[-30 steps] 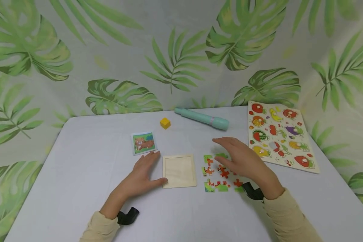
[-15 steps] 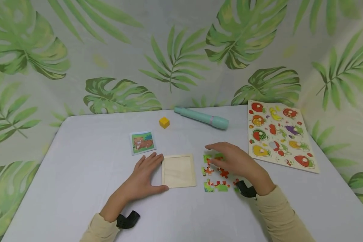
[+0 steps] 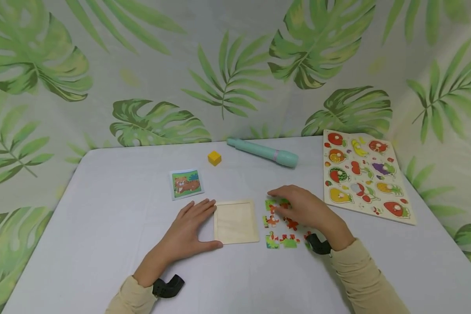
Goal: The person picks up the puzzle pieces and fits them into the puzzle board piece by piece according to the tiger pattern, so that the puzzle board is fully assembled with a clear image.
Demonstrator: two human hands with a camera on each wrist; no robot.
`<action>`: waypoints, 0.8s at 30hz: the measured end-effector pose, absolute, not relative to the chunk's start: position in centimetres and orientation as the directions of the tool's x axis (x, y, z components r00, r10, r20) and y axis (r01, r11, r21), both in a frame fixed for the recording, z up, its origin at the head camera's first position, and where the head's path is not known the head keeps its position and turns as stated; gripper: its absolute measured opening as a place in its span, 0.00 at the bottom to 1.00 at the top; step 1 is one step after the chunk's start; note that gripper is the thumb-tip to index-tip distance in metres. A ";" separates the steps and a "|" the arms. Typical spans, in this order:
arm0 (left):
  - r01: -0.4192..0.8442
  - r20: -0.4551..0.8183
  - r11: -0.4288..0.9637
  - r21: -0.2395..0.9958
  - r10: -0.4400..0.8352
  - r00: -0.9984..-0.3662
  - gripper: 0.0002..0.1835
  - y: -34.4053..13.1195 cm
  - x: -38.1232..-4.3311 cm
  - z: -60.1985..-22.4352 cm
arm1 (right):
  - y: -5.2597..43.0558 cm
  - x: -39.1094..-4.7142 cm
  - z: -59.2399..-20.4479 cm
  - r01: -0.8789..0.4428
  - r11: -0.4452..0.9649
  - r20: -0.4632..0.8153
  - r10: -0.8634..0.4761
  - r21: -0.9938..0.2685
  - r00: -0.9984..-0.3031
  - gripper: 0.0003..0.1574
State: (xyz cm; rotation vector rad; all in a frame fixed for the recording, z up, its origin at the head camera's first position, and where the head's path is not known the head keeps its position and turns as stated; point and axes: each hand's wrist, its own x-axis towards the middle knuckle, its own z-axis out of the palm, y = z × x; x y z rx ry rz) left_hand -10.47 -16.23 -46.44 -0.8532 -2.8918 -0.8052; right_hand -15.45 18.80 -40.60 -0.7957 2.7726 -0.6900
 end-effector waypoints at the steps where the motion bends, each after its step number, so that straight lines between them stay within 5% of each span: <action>1: 0.513 0.161 0.721 0.465 0.501 -0.850 0.53 -16.2 -10.5 -46.5 | 18.8 -15.5 -40.7 -0.460 0.751 -0.038 -0.539 -0.474 -0.841 0.29; 24: 0.569 0.205 0.726 0.387 0.534 -0.820 0.53 -15.8 -10.3 -46.5 | 18.7 -15.9 -41.5 -0.496 0.759 -0.025 -0.557 -0.421 -0.830 0.23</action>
